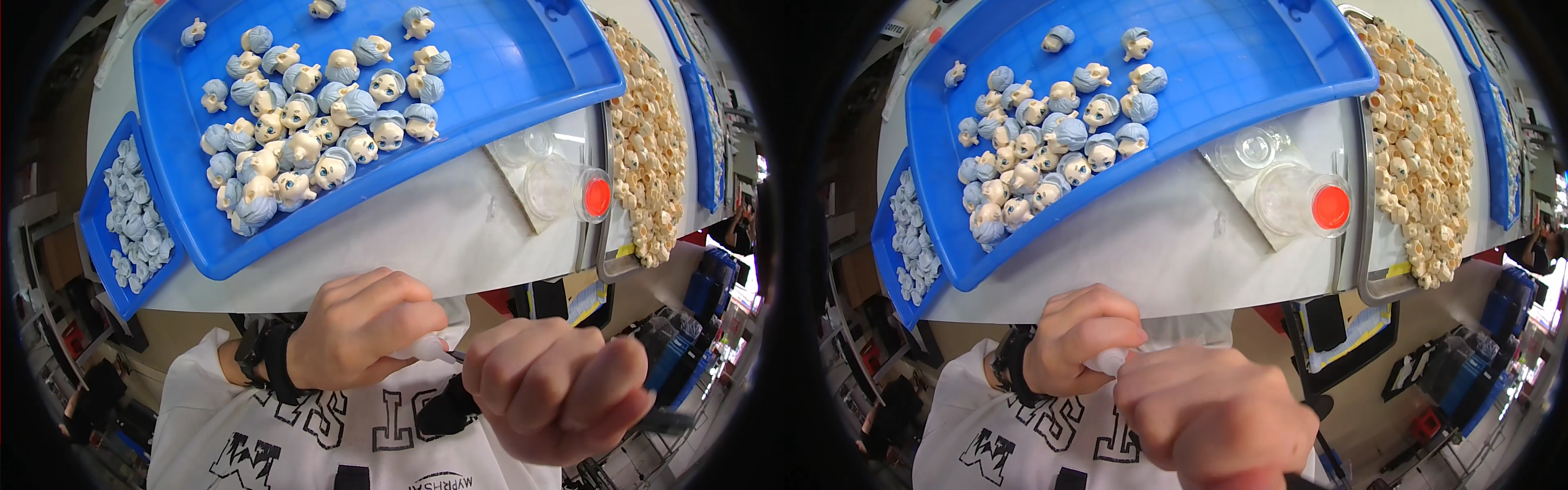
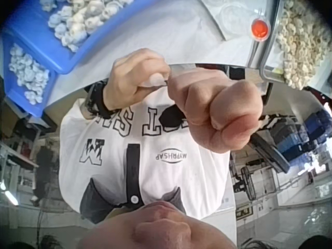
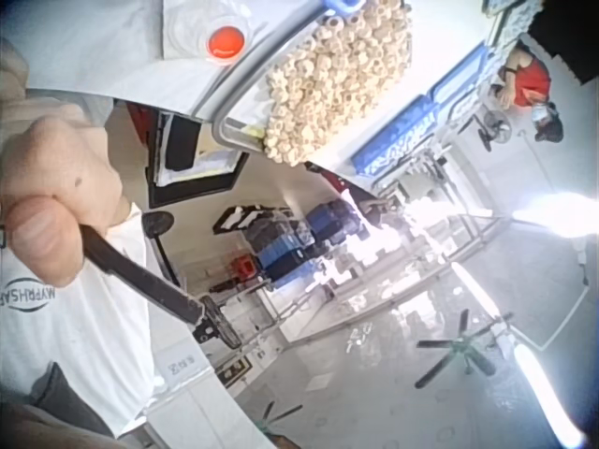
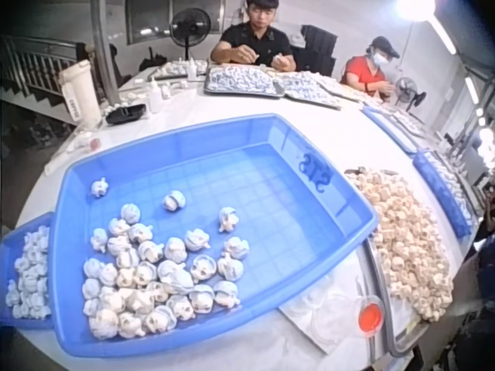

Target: The person applies a small amount of white adhesive from a bottle onto the top of small figurine heads using a precision tool. They hold the figurine in one hand and the tool in the other, working over a blue tray filled with similar items.

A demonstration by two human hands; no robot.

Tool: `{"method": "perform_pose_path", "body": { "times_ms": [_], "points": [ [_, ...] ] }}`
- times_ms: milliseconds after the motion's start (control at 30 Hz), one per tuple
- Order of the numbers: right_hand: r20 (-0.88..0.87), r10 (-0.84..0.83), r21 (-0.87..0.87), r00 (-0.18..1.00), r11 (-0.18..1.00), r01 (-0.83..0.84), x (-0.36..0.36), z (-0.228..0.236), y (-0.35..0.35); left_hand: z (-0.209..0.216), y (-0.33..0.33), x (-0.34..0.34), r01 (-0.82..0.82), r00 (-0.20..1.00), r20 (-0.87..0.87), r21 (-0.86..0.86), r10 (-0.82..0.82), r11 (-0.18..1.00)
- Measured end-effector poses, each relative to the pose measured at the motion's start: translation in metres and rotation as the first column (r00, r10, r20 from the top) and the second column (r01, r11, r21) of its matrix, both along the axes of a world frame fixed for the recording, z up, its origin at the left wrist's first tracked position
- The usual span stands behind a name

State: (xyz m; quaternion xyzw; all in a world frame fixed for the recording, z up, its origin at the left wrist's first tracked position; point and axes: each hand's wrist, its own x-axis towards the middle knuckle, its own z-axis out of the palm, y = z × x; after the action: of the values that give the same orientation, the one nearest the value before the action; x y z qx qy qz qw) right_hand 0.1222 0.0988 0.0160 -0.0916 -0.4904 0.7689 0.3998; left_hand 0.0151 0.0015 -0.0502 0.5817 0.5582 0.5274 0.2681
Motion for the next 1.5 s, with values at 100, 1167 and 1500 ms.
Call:
{"method": "perform_pose_path", "body": {
  "times_ms": [100,1167,1500],
  "points": [
    [-0.041,-0.053,0.006,0.998,0.999,0.053,0.001,0.004,-0.004,0.003,0.001,0.002,-0.023,0.999,0.027,0.031,0.022,0.999],
    [0.087,0.171,-0.021,0.981,0.985,-0.170,0.004,0.019,0.008,0.004,-0.004,0.003,-0.048,0.996,0.080,0.022,0.046,0.999],
    [0.095,0.360,-0.242,0.928,0.913,-0.329,0.006,0.009,0.023,0.002,-0.006,0.006,-0.002,1.000,-0.014,-0.043,0.002,0.999]
  ]
}}
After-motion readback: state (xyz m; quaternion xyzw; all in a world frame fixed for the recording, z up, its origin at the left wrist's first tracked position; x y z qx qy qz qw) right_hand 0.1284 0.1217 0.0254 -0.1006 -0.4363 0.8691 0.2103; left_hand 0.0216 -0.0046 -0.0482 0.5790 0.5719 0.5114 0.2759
